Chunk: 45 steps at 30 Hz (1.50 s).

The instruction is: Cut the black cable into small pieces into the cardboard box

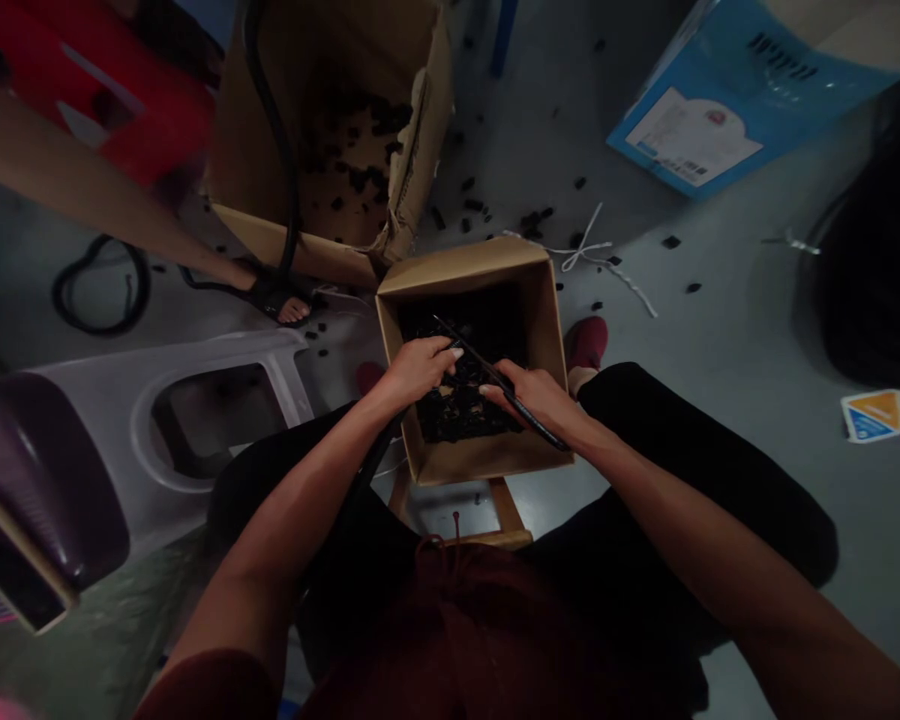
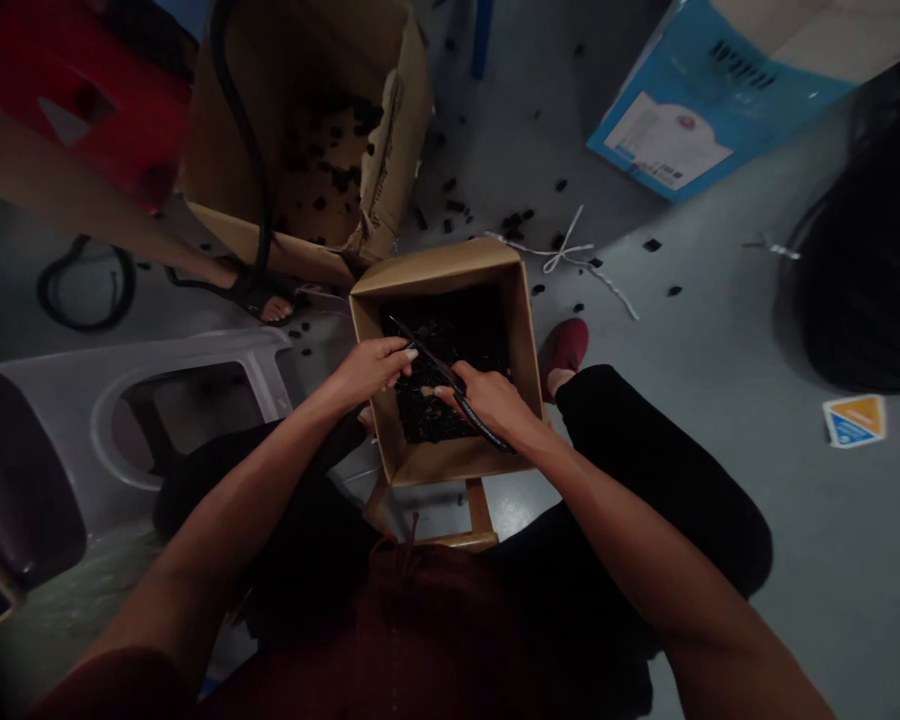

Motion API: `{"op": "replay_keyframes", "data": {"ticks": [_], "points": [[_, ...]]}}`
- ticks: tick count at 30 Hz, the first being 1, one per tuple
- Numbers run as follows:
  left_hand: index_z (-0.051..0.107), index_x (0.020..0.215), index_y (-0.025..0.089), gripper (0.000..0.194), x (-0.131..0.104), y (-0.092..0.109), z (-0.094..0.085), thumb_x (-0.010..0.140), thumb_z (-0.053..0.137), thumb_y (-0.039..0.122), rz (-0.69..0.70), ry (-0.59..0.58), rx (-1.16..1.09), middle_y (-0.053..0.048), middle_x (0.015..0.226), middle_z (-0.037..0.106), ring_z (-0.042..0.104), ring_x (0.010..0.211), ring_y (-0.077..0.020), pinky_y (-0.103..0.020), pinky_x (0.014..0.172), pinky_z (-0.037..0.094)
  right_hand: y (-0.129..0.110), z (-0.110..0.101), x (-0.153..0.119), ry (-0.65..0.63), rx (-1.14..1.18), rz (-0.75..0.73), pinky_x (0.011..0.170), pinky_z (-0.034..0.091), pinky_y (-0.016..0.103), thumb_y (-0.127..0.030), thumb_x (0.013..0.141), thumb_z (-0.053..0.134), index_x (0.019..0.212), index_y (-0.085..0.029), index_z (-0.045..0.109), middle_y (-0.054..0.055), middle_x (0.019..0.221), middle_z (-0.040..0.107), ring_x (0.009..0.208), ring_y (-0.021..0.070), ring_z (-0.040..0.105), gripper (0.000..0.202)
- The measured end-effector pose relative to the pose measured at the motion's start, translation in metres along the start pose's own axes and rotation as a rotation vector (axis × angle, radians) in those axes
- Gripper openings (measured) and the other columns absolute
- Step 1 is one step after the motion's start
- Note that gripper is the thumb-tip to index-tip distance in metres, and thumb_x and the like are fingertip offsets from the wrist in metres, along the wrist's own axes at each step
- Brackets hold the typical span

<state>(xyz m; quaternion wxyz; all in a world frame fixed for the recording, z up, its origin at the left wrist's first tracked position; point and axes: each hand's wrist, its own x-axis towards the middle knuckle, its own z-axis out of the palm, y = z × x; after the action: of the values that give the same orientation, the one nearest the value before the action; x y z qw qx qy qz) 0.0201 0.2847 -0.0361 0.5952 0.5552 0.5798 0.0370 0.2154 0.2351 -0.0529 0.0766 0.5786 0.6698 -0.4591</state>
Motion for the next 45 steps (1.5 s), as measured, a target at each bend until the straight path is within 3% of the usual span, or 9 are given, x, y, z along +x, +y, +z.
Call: {"op": "replay_keyframes", "data": {"ticks": [11,17,22,24,27,30,38,41,45], "points": [[0.049,0.064,0.015,0.026,0.001,0.0,0.002,0.082,0.044,0.033,-0.046,-0.06,-0.176,0.005,0.047,0.039,0.036,0.041,-0.0048,-0.017,0.042,0.029,0.0,-0.007,0.002,0.038,0.061,0.041,0.052,0.032,0.024,-0.053,0.081,0.045,0.088,-0.023,0.057,0.002,0.064,0.059,0.06,0.0184,0.056,0.034],[0.06,0.075,0.014,0.023,-0.003,0.001,0.002,0.078,0.049,0.034,0.003,-0.171,-0.226,0.002,0.065,0.054,0.043,0.052,-0.0052,-0.018,0.048,0.032,0.001,-0.015,0.005,0.163,0.372,0.038,0.059,0.039,0.025,-0.047,0.079,0.05,0.099,-0.022,0.053,0.0,0.075,0.061,0.063,0.0145,0.056,0.032],[0.066,0.093,0.014,0.03,-0.005,0.001,0.007,0.076,0.052,0.035,0.076,-0.254,-0.181,0.0,0.073,0.06,0.05,0.066,-0.0094,-0.021,0.061,0.037,-0.002,-0.013,0.007,0.164,0.683,-0.011,0.06,0.043,0.026,-0.049,0.076,0.053,0.102,-0.021,0.047,-0.002,0.07,0.057,0.061,0.0135,0.055,0.038],[0.062,0.108,0.014,0.038,-0.005,0.001,0.011,0.075,0.054,0.032,0.072,-0.25,-0.191,0.0,0.076,0.06,0.051,0.068,-0.01,-0.022,0.063,0.038,-0.006,-0.012,0.007,0.153,0.777,-0.008,0.059,0.044,0.026,-0.049,0.075,0.053,0.1,-0.02,0.046,-0.002,0.068,0.057,0.06,0.0135,0.055,0.039],[0.041,0.133,0.012,0.064,-0.004,0.002,0.016,0.073,0.057,0.028,0.05,-0.211,-0.216,0.001,0.072,0.058,0.05,0.064,-0.0094,-0.022,0.062,0.038,-0.012,-0.011,0.007,0.13,0.823,0.033,0.056,0.044,0.026,-0.048,0.072,0.057,0.097,-0.02,0.046,-0.003,0.065,0.055,0.058,0.0132,0.054,0.039],[0.022,0.142,0.011,0.081,-0.003,0.004,0.019,0.072,0.06,0.025,0.066,-0.195,-0.214,0.003,0.071,0.055,0.049,0.064,-0.0086,-0.021,0.063,0.037,-0.012,-0.008,0.01,0.091,0.879,0.037,0.057,0.044,0.026,-0.045,0.069,0.059,0.094,-0.02,0.047,-0.003,0.067,0.054,0.06,0.0135,0.054,0.038],[0.026,0.141,0.014,0.073,-0.007,0.008,0.026,0.076,0.057,0.027,0.074,-0.194,-0.287,0.0,0.078,0.056,0.05,0.062,-0.0073,-0.022,0.062,0.04,-0.014,-0.007,0.011,0.164,1.07,0.05,0.061,0.046,0.028,-0.033,0.064,0.061,0.098,-0.022,0.046,-0.002,0.079,0.055,0.067,0.0133,0.054,0.039],[0.022,0.142,0.016,0.072,-0.012,0.015,0.025,0.078,0.054,0.024,0.002,-0.294,-0.38,-0.001,0.079,0.057,0.049,0.054,-0.0062,-0.021,0.054,0.04,-0.006,-0.019,0.015,0.255,1.131,0.087,0.059,0.045,0.027,-0.029,0.063,0.061,0.097,-0.024,0.045,-0.004,0.075,0.053,0.061,0.0116,0.052,0.038],[0.038,0.133,0.016,0.051,-0.013,0.018,0.018,0.082,0.047,0.021,0.015,-0.337,-0.275,-0.004,0.083,0.059,0.049,0.054,-0.0071,-0.022,0.053,0.043,0.013,-0.037,0.023,0.511,1.173,0.073,0.058,0.044,0.027,-0.026,0.066,0.058,0.098,-0.027,0.044,-0.005,0.069,0.047,0.057,0.0106,0.048,0.036]]}}
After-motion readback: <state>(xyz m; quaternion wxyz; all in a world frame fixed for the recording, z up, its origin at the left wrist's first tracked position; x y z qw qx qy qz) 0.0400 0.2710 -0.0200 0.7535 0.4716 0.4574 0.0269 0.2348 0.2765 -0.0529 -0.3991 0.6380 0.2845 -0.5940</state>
